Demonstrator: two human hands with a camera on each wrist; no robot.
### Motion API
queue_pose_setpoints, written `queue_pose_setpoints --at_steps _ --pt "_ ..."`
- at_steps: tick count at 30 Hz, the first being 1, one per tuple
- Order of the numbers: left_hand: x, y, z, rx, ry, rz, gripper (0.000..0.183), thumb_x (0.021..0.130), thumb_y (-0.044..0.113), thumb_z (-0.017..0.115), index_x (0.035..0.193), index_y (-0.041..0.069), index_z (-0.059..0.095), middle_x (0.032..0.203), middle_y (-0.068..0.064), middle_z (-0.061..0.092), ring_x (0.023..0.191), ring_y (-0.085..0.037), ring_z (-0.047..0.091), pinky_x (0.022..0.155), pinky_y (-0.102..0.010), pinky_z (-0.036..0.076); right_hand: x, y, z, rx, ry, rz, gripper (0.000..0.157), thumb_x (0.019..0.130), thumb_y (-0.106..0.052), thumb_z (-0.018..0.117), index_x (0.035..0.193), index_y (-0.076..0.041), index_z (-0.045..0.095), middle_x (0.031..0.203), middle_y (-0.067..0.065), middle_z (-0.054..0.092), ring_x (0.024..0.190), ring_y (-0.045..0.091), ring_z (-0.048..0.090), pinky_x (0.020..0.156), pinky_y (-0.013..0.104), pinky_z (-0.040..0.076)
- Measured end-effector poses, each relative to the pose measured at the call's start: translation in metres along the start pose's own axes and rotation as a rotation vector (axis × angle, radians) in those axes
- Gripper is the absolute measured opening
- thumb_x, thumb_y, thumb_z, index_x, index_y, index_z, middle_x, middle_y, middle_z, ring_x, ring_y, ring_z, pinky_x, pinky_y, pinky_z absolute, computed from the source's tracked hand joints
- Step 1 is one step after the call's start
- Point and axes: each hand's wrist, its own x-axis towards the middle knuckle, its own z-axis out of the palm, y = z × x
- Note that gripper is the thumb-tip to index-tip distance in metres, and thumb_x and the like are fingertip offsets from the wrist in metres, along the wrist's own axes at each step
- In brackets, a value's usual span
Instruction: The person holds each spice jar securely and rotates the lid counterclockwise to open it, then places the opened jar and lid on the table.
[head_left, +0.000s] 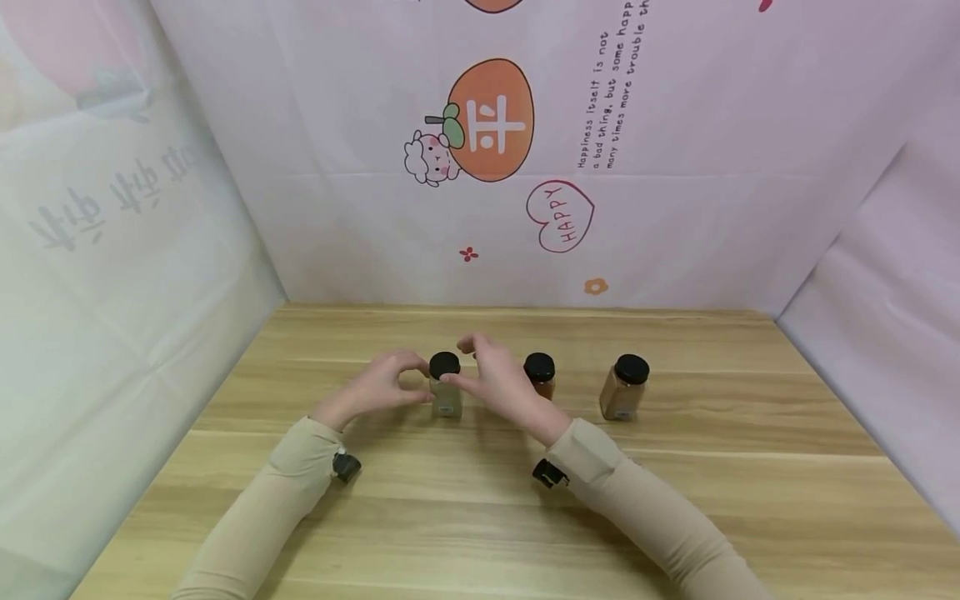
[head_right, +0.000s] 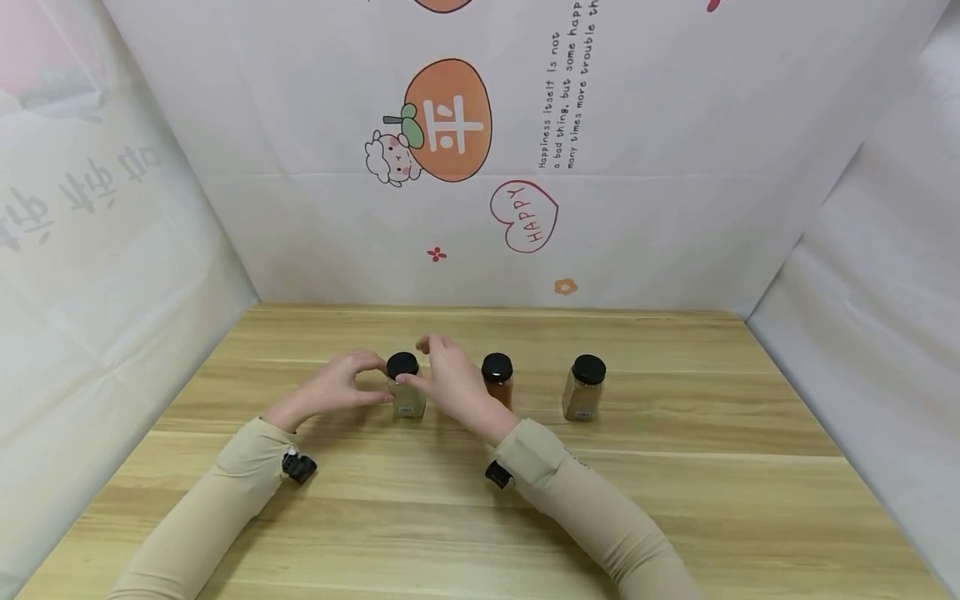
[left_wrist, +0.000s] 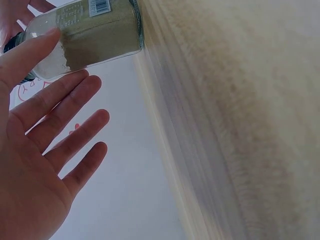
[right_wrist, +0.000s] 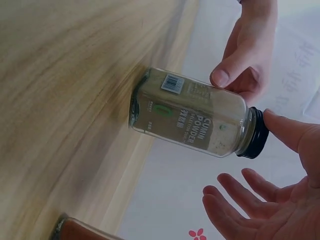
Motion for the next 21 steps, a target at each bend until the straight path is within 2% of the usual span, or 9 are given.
queue_pose_setpoints --at_steps 8,16,21 --pt "-0.0015 0.0006 0.0007 -0.006 -0.004 -0.003 0.031 0.078 0.027 0.077 0.104 0.011 0.068 0.104 -0.001 0.069 0.104 -0.021 0.062 0.095 -0.044 0.047 -0.0016 -0.0001 0.0042 -0.018 0.009 -0.011 0.050 0.083 -0.044 0.070 0.116 -0.010 0.054 0.117 0.009 0.061 0.103 0.021 0.060 0.079 0.035 0.053" --pt "-0.0014 -0.0004 0.0008 -0.004 -0.006 -0.010 0.031 0.079 0.027 0.077 0.104 0.012 0.068 0.104 -0.001 0.068 0.104 -0.021 0.061 0.095 -0.044 0.047 0.0002 -0.0004 0.0026 0.021 -0.019 0.000 0.048 0.083 -0.040 0.070 0.117 -0.010 0.055 0.120 0.010 0.060 0.112 0.024 0.058 0.086 0.038 0.052" --pt "-0.0007 0.0001 -0.0003 0.000 -0.002 -0.007 0.033 0.078 0.029 0.077 0.104 0.011 0.068 0.103 -0.002 0.069 0.104 -0.022 0.062 0.095 -0.044 0.046 0.0026 0.0013 0.0005 0.061 -0.053 -0.021 0.046 0.085 -0.035 0.070 0.120 -0.008 0.055 0.121 0.010 0.059 0.115 0.029 0.056 0.091 0.039 0.050"
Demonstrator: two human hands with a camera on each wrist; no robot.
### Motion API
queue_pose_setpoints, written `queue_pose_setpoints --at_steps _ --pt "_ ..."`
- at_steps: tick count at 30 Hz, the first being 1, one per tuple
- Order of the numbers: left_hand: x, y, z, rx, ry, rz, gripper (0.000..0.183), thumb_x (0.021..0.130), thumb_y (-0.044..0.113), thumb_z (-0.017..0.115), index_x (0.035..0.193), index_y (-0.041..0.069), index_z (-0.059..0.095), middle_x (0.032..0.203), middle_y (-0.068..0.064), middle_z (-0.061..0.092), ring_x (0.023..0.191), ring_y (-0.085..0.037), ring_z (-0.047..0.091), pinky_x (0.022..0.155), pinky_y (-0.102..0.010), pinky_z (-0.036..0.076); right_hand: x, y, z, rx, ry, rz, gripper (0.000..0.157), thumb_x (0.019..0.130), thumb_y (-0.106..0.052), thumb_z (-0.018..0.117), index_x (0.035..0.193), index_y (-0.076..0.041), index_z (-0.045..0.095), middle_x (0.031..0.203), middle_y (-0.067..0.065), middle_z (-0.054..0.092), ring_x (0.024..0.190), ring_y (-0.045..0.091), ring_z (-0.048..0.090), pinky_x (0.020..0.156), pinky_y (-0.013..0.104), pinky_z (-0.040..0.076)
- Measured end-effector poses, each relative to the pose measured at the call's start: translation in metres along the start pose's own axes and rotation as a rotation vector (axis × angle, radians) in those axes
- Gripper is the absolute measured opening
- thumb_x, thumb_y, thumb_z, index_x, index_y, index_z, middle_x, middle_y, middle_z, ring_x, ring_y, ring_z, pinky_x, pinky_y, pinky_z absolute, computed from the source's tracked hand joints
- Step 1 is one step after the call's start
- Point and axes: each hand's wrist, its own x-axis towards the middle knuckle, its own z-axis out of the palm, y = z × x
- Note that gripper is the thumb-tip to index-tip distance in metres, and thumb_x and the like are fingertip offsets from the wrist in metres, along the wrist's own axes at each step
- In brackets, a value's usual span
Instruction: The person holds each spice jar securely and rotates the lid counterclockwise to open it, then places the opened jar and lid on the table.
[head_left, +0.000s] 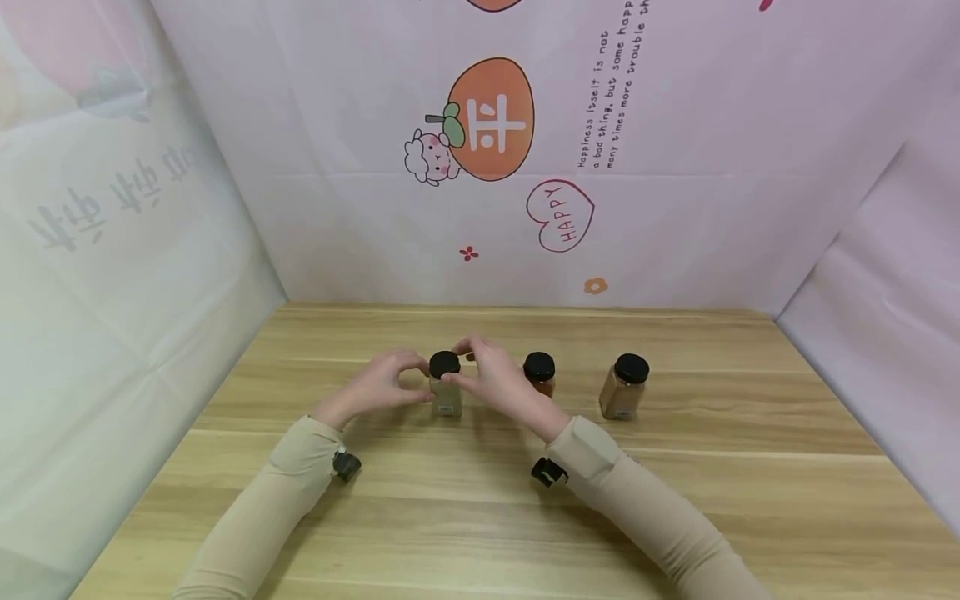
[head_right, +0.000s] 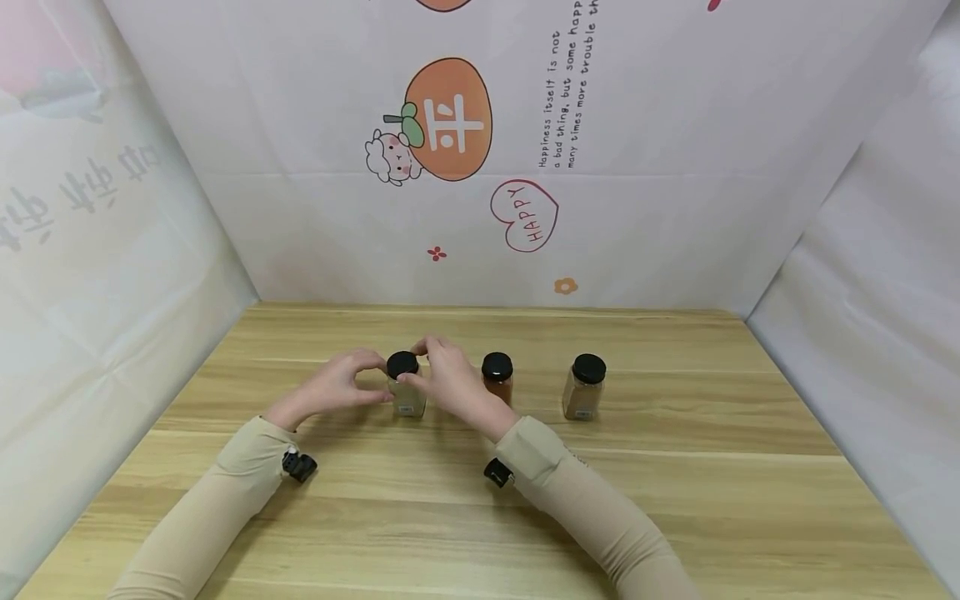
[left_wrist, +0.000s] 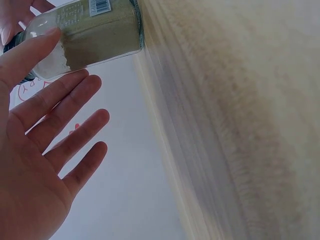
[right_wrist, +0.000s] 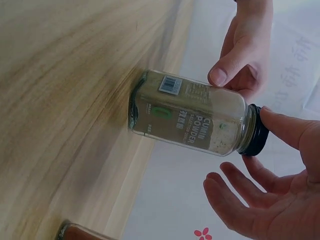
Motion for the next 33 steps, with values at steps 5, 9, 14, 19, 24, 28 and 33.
queue_pose_setpoints --at_steps 5,9,14,19,24,28,33 --pt "0.0002 0.0005 -0.0006 0.009 -0.004 0.004 0.033 0.079 0.030 0.076 0.105 0.012 0.068 0.104 -0.001 0.069 0.104 -0.022 0.061 0.095 -0.044 0.046 0.0009 0.0015 -0.0026 0.017 -0.036 -0.027 0.045 0.088 -0.031 0.068 0.124 -0.007 0.055 0.124 0.009 0.057 0.117 0.029 0.055 0.095 0.040 0.049" --pt "0.0004 0.0006 -0.0005 0.010 -0.003 0.005 0.033 0.079 0.029 0.077 0.105 0.011 0.068 0.104 -0.002 0.069 0.104 -0.022 0.062 0.095 -0.044 0.046 0.0011 0.0023 -0.0049 0.015 -0.065 -0.047 0.044 0.090 -0.029 0.065 0.127 -0.007 0.054 0.127 0.009 0.056 0.118 0.030 0.055 0.095 0.040 0.048" --pt "0.0003 0.0008 -0.0005 0.004 -0.004 0.006 0.033 0.079 0.029 0.077 0.104 0.011 0.068 0.104 -0.004 0.069 0.104 -0.023 0.062 0.095 -0.044 0.046 0.0027 0.0031 -0.0076 0.007 -0.089 -0.082 0.042 0.091 -0.026 0.064 0.127 -0.007 0.054 0.127 0.010 0.057 0.117 0.031 0.055 0.095 0.040 0.048" --pt "0.0002 0.0011 -0.0009 0.004 -0.006 0.002 0.033 0.079 0.030 0.076 0.105 0.011 0.068 0.105 -0.005 0.069 0.104 -0.023 0.061 0.095 -0.044 0.046 0.0037 0.0034 -0.0091 0.011 -0.101 -0.121 0.040 0.091 -0.022 0.064 0.126 -0.006 0.054 0.125 0.011 0.057 0.115 0.031 0.057 0.095 0.039 0.048" --pt "0.0003 0.0003 -0.0008 0.011 -0.007 0.001 0.034 0.078 0.030 0.077 0.104 0.010 0.068 0.104 -0.004 0.069 0.104 -0.022 0.061 0.095 -0.044 0.046 0.0044 0.0053 -0.0093 0.010 -0.125 -0.151 0.040 0.092 -0.019 0.062 0.128 -0.004 0.053 0.126 0.013 0.057 0.114 0.032 0.057 0.095 0.040 0.049" --pt "0.0006 0.0004 -0.0012 0.009 -0.006 0.002 0.035 0.078 0.030 0.077 0.104 0.009 0.068 0.105 -0.007 0.069 0.105 -0.025 0.061 0.095 -0.045 0.046 0.0041 0.0061 -0.0100 0.013 -0.134 -0.149 0.043 0.093 -0.019 0.061 0.132 -0.004 0.050 0.130 0.013 0.055 0.116 0.032 0.056 0.096 0.040 0.048" --pt "0.0012 0.0010 -0.0016 0.015 -0.009 -0.001 0.036 0.078 0.031 0.076 0.104 0.008 0.068 0.105 -0.006 0.069 0.105 -0.027 0.061 0.096 -0.045 0.046 0.0034 0.0057 -0.0092 0.054 -0.121 -0.069 0.056 0.091 -0.027 0.064 0.138 -0.006 0.044 0.134 0.013 0.053 0.120 0.031 0.053 0.097 0.041 0.047"
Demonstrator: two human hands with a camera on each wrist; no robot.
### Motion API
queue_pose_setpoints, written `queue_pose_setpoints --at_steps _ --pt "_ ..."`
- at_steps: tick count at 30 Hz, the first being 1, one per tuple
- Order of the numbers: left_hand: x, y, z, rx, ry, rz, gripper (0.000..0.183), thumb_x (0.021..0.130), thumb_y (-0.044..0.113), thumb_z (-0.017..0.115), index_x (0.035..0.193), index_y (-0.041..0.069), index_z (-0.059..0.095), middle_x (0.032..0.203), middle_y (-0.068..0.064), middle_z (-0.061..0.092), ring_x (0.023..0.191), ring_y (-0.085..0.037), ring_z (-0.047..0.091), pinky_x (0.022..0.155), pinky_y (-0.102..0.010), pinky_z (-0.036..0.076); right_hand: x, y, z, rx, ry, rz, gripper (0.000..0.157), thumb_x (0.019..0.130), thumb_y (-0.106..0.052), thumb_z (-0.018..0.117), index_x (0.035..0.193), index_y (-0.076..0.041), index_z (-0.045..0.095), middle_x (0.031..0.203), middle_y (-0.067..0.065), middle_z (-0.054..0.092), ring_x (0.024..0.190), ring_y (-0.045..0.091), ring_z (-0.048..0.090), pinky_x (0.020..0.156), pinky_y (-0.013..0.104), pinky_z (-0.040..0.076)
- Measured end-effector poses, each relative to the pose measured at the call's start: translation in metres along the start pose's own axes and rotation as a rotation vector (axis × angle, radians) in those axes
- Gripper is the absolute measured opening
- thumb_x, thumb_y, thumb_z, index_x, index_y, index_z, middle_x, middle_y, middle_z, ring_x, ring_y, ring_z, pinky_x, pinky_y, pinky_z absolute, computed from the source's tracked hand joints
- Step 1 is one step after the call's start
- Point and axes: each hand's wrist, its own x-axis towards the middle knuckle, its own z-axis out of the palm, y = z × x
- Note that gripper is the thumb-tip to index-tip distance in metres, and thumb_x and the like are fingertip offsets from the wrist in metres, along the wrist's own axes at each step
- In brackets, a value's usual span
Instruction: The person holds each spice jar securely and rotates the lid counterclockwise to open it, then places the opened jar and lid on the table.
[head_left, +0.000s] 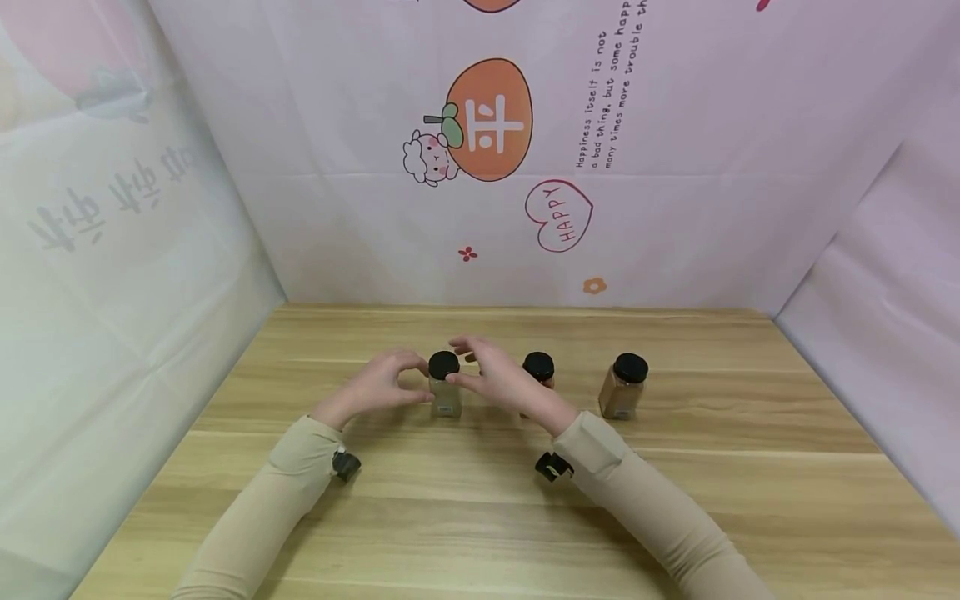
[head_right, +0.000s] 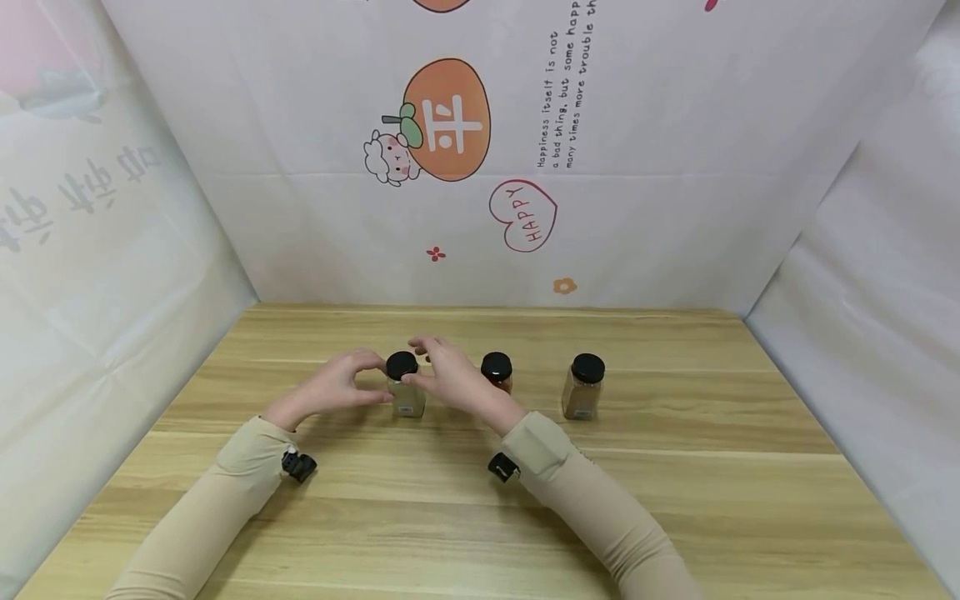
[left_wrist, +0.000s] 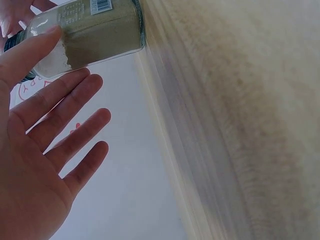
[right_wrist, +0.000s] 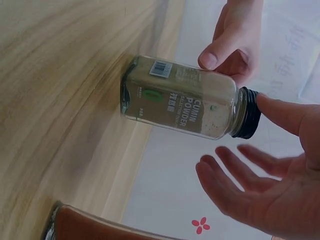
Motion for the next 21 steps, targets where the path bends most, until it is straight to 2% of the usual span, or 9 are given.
queue_pose_setpoints --at_steps 4,11,15,21 --pt "0.000 0.000 0.000 0.010 -0.003 -0.005 0.035 0.079 0.032 0.076 0.105 0.009 0.068 0.105 -0.004 0.068 0.105 -0.025 0.061 0.095 -0.045 0.046 0.000 0.000 0.004 0.006 0.053 0.049 0.061 0.089 -0.033 0.066 0.138 -0.006 0.043 0.133 0.013 0.054 0.120 0.030 0.053 0.097 0.041 0.047" --pt "0.001 -0.001 0.000 0.016 -0.002 -0.007 0.034 0.079 0.031 0.076 0.104 0.010 0.068 0.104 -0.003 0.069 0.104 -0.023 0.061 0.095 -0.044 0.046 -0.002 -0.004 0.012 -0.054 0.142 0.078 0.058 0.084 -0.042 0.069 0.128 -0.009 0.050 0.127 0.008 0.056 0.116 0.028 0.056 0.090 0.040 0.051" --pt "0.001 -0.002 0.001 0.014 -0.004 -0.011 0.034 0.079 0.031 0.076 0.104 0.011 0.068 0.104 -0.002 0.069 0.105 -0.023 0.061 0.095 -0.044 0.046 -0.002 -0.005 0.015 -0.099 0.164 0.076 0.054 0.084 -0.045 0.068 0.122 -0.010 0.052 0.123 0.008 0.057 0.113 0.027 0.057 0.086 0.040 0.052" --pt "0.001 -0.003 0.002 0.007 -0.012 -0.010 0.033 0.079 0.031 0.076 0.104 0.011 0.068 0.104 -0.002 0.069 0.105 -0.024 0.061 0.095 -0.045 0.046 -0.003 -0.007 0.016 -0.087 0.172 0.059 0.049 0.084 -0.040 0.070 0.119 -0.010 0.055 0.120 0.009 0.058 0.112 0.026 0.057 0.087 0.039 0.052"
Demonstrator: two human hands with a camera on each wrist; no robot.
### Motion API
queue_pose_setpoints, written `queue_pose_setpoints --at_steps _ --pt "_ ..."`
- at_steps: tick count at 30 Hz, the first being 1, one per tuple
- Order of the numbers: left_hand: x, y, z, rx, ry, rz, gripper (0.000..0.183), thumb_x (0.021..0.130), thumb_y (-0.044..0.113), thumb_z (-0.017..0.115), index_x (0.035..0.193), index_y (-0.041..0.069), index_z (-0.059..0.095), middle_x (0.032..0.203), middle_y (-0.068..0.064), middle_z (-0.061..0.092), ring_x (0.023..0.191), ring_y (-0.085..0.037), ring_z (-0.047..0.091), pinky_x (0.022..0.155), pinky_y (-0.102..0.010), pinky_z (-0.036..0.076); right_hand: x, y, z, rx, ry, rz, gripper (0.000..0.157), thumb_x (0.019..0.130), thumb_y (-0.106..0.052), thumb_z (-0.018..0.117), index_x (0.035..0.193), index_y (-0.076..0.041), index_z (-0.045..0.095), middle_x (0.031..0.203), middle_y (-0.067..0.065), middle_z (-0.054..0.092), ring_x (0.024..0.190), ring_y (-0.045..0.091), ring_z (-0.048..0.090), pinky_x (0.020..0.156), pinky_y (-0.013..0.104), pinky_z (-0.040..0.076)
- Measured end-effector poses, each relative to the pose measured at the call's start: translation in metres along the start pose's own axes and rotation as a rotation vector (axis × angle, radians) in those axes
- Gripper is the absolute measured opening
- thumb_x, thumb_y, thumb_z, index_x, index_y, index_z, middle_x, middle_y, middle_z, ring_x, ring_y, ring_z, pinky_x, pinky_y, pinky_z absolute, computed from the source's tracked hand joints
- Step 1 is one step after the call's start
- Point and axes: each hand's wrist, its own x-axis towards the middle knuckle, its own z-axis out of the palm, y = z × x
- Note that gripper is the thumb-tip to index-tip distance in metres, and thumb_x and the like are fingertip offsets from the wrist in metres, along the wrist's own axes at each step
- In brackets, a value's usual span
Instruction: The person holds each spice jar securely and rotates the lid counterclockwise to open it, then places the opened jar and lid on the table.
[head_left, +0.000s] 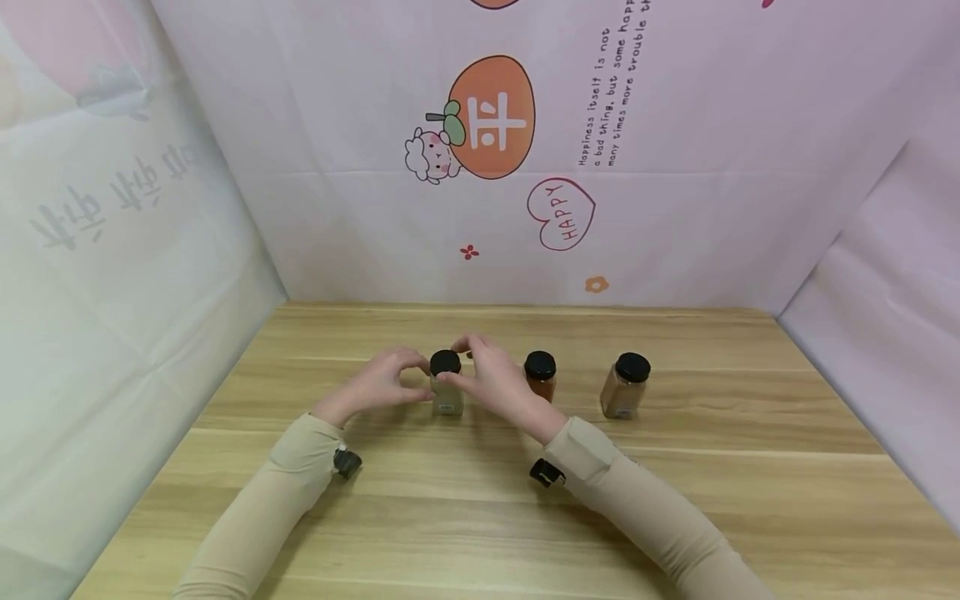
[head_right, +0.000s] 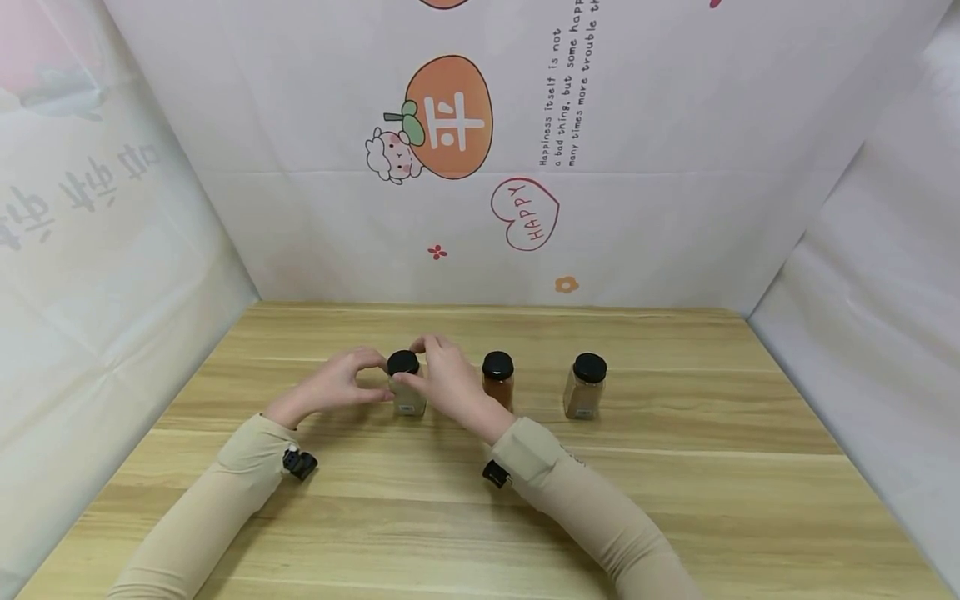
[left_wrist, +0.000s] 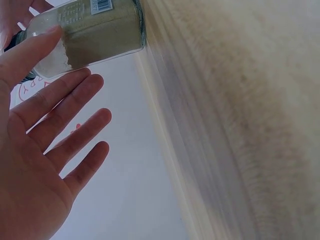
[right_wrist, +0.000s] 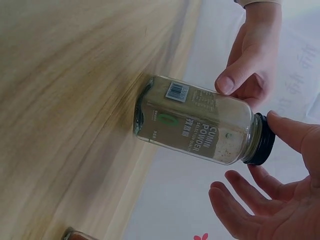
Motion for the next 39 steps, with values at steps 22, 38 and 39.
queue_pose_setpoints --at_steps 22,38,39 --pt "-0.001 0.003 -0.001 -0.008 0.001 0.006 0.032 0.079 0.031 0.076 0.104 0.012 0.068 0.103 -0.001 0.069 0.104 -0.024 0.061 0.093 -0.044 0.047 0.006 0.003 -0.011 0.104 -0.155 -0.052 0.044 0.091 -0.026 0.064 0.131 -0.009 0.054 0.128 0.010 0.055 0.117 0.030 0.055 0.095 0.041 0.049" --pt "0.000 0.002 -0.002 0.019 0.003 0.016 0.032 0.079 0.032 0.076 0.103 0.012 0.068 0.103 -0.001 0.069 0.104 -0.025 0.061 0.093 -0.045 0.046 0.006 0.004 -0.014 0.100 -0.194 -0.071 0.050 0.093 -0.025 0.062 0.136 -0.007 0.047 0.133 0.012 0.052 0.120 0.032 0.053 0.096 0.042 0.048" --pt "0.000 0.002 -0.002 0.018 0.004 0.017 0.032 0.079 0.031 0.076 0.103 0.012 0.068 0.103 -0.001 0.069 0.103 -0.025 0.061 0.093 -0.045 0.046 0.006 0.004 -0.014 0.104 -0.187 -0.058 0.052 0.092 -0.026 0.062 0.137 -0.007 0.046 0.134 0.013 0.052 0.120 0.032 0.053 0.096 0.042 0.048"
